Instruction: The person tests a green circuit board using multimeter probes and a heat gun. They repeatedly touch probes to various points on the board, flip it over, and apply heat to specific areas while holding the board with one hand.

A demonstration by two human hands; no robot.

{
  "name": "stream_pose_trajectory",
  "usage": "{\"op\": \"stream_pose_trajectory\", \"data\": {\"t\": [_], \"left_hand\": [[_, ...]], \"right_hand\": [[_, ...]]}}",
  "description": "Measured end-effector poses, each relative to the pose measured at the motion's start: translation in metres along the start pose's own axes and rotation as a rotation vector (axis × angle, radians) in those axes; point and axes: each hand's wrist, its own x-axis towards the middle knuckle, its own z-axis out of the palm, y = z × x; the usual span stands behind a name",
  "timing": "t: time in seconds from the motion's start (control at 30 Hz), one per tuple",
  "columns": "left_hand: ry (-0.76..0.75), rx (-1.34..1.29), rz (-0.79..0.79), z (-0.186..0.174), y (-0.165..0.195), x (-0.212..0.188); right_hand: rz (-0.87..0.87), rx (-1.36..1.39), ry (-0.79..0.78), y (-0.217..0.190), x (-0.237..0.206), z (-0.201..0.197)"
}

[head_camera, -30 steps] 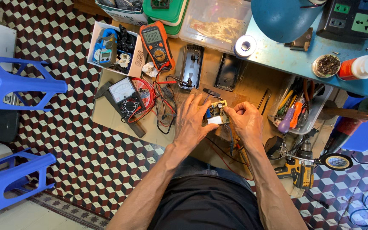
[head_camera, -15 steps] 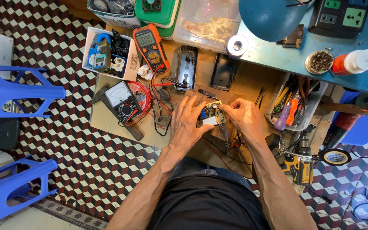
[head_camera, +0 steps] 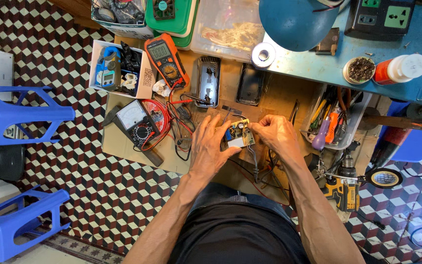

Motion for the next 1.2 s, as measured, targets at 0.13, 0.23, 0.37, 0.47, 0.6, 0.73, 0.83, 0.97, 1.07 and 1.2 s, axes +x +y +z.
{"op": "stream_pose_trajectory", "data": {"t": [0.13,0.23,0.37,0.47,0.6,0.73,0.83,0.97,1.07,1.2], "left_hand": [[-0.006,-0.003,-0.004,-0.001,0.0,0.001],[0.002,-0.008,0.005,-0.001,0.002,0.002],[0.007,-0.007,0.01,-0.002,0.003,0.003],[-0.007,-0.017,0.005,-0.002,0.004,0.004],[-0.006,-0.016,0.017,-0.003,0.004,0.004],[0.0,-0.017,0.032,-0.004,0.005,0.004],[0.007,-0.012,0.038,-0.005,0.005,0.005],[0.013,-0.022,0.039,-0.004,0.005,0.005],[0.014,-0.017,0.034,-0.004,0.004,0.005],[0.013,-0.014,0.044,-0.003,0.003,0.004]], "right_hand": [[0.055,0.045,-0.025,-0.005,-0.002,-0.004],[0.03,0.054,-0.017,-0.009,-0.003,-0.007],[0.034,0.026,-0.031,-0.014,-0.004,-0.012],[0.027,-0.047,-0.045,-0.017,-0.006,-0.014],[0.006,-0.159,-0.059,-0.019,-0.005,-0.014],[-0.014,-0.279,-0.048,-0.019,0.007,-0.013],[-0.028,-0.29,-0.041,-0.016,0.014,-0.011],[0.024,-0.27,-0.071,-0.01,0.02,-0.011],[0.004,-0.184,-0.108,-0.008,0.024,-0.014],[-0.03,-0.223,-0.13,-0.006,0.023,-0.017]]}}
